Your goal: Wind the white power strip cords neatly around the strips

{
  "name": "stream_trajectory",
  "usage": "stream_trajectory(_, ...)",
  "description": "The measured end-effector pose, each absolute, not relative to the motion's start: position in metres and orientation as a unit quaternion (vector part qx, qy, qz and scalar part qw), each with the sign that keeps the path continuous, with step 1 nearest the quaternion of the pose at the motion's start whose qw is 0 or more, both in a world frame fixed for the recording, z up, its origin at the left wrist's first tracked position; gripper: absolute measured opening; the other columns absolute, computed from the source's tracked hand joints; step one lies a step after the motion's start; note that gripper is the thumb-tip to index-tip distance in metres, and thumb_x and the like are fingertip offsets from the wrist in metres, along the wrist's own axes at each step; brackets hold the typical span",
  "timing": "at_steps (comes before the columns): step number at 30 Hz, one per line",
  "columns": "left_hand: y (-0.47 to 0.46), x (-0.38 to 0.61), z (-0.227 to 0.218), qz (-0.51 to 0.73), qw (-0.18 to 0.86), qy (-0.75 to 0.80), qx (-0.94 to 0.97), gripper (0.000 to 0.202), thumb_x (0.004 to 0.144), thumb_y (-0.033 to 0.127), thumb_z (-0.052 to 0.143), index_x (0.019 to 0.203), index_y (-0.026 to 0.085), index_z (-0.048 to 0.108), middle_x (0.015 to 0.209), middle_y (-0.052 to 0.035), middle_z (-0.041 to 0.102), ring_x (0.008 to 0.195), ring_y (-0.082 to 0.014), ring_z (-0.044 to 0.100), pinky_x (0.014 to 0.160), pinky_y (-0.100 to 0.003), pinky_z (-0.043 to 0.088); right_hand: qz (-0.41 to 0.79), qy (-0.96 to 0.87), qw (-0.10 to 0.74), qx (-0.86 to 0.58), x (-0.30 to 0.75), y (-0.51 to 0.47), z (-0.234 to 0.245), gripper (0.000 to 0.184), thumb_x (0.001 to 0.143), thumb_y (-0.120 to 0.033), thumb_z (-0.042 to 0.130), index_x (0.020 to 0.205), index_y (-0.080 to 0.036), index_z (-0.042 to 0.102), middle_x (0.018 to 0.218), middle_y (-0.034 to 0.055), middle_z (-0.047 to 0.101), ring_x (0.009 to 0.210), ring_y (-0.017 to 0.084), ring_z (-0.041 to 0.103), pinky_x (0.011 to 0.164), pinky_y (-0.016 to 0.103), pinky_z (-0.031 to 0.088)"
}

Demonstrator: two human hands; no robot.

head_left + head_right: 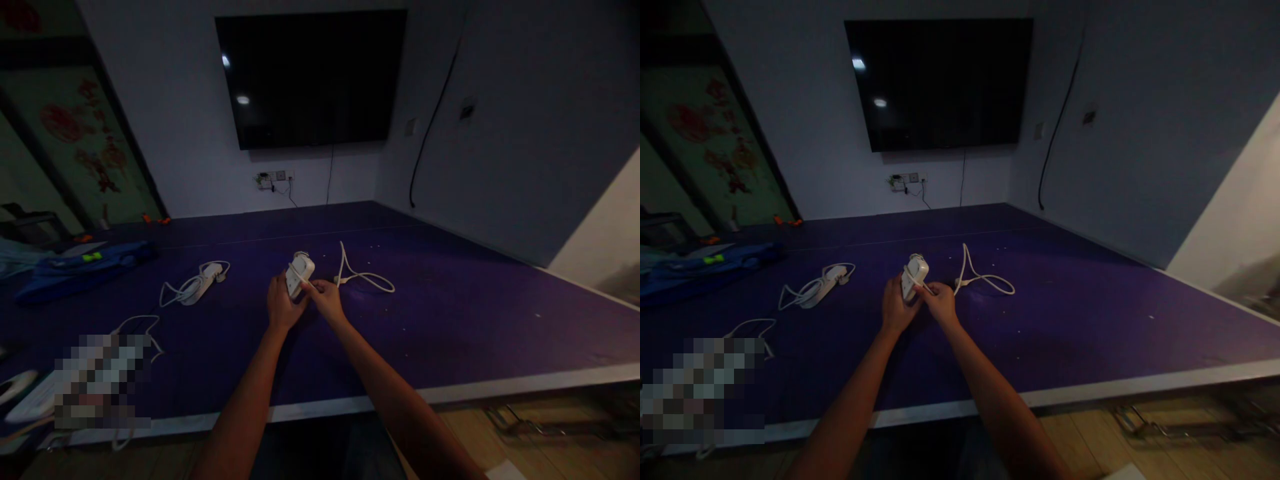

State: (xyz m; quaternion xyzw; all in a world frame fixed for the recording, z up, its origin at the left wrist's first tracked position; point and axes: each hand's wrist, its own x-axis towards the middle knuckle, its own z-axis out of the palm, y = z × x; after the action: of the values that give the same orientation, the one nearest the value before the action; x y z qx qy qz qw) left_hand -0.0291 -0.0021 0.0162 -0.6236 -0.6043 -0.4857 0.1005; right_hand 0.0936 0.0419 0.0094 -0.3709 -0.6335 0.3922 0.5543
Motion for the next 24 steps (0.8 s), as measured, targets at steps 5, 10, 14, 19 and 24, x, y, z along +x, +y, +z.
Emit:
stream_trajectory(5,0.003,-0.026,0.014,-0.615,-0.138,-0.528,-0.569,0.046,0.080,0.055,0.050,0.108,0.018,0.052,0.107,-0.0092,0.057,0.096,-0.0199,0.058,0.083,-0.033,0.046,0.444,-0.603,0.572,-0.335,0.104,0.046,0.016,0.041,0.066,-0.056,0.065,0.062,-0.015,0.065,0.053,0.0024,0.060,0.051,0.013,0.052,0.050,0.023,0.038)
stream_trajectory(10,0.006,-0.017,0.016,-0.694,-0.397,-0.453,-0.395,0.063,0.076,0.073,0.037,0.093,0.016,0.058,0.085,-0.0070,0.065,0.079,-0.0198,0.063,0.070,-0.032,0.050,0.445,-0.608,0.567,-0.333,0.101,0.041,0.018,0.041,0.063,-0.055,0.066,0.063,-0.014,0.066,0.055,0.0019,0.059,0.053,0.013,0.049,0.049,0.023,0.036)
stream_trajectory(14,0.005,-0.016,0.018,-0.675,-0.510,-0.407,-0.344,0.079,0.065,0.084,0.036,0.087,0.013,0.064,0.074,-0.0083,0.066,0.071,-0.0212,0.064,0.063,-0.031,0.049,0.446,-0.616,0.559,-0.329,0.098,0.037,0.019,0.043,0.062,-0.056,0.066,0.067,-0.014,0.068,0.059,0.0024,0.060,0.056,0.013,0.050,0.050,0.023,0.037)
stream_trajectory(19,0.005,-0.015,0.014,-0.697,-0.473,-0.416,-0.341,0.072,0.050,0.078,0.062,0.079,0.012,0.064,0.060,-0.0016,0.060,0.051,-0.0125,0.055,0.050,-0.024,0.041,0.435,-0.631,0.558,-0.319,0.098,0.038,0.019,0.044,0.065,-0.057,0.064,0.066,-0.013,0.067,0.057,0.0011,0.058,0.055,0.012,0.048,0.049,0.022,0.035)
stream_trajectory(24,0.004,-0.012,0.015,-0.726,-0.455,-0.417,-0.305,0.065,0.054,0.075,0.060,0.070,0.013,0.061,0.053,0.0023,0.054,0.044,-0.0092,0.048,0.046,-0.022,0.037,0.421,-0.656,0.546,-0.308,0.096,0.039,0.015,0.044,0.066,-0.057,0.065,0.069,-0.013,0.068,0.056,-0.0004,0.057,0.052,0.011,0.046,0.048,0.021,0.033)
